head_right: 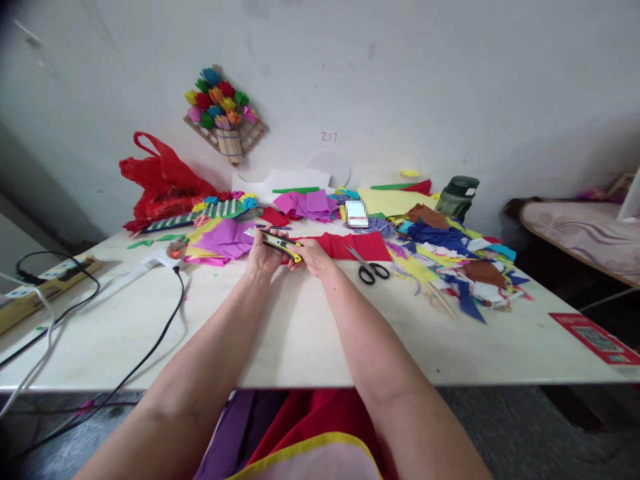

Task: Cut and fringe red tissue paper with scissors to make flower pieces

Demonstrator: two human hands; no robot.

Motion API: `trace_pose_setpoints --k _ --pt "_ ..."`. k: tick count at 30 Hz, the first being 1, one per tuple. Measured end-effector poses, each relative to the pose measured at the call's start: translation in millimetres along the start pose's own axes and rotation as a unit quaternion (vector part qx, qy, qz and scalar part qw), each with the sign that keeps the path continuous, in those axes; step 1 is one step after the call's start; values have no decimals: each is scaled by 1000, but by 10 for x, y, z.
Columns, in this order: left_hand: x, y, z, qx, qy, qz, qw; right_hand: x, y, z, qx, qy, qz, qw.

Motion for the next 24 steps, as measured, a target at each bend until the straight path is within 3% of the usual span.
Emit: trace_pose_setpoints --k 9,13,17,20,24 --pt "23 2 -64 14 -18 -1 1000 41 20 -52 50 7 54 997" --pt "-71 37 -63 28 -44 -56 997 35 71 -139 106 -55 33 992" --pt "-194 84 -71 61 -73 -102 990 -107 135 -293 176 -84 -4 981" --pt "-297 117 -89 58 -74 -122 988 -202 134 -377 219 -50 32 974" --pt "-370 152 -148 43 -71 -117 990 -154 118 -431 261 -37 136 955"
Point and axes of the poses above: each hand's wrist, its own y-axis away from the middle knuckle, its own x-axis out of the back of the hand, z = x × y, the point moved 8 cm from there along -y, towards the middle knuckle, and after that the axes turned 15 degrees about -x, right-handed, at the moved point
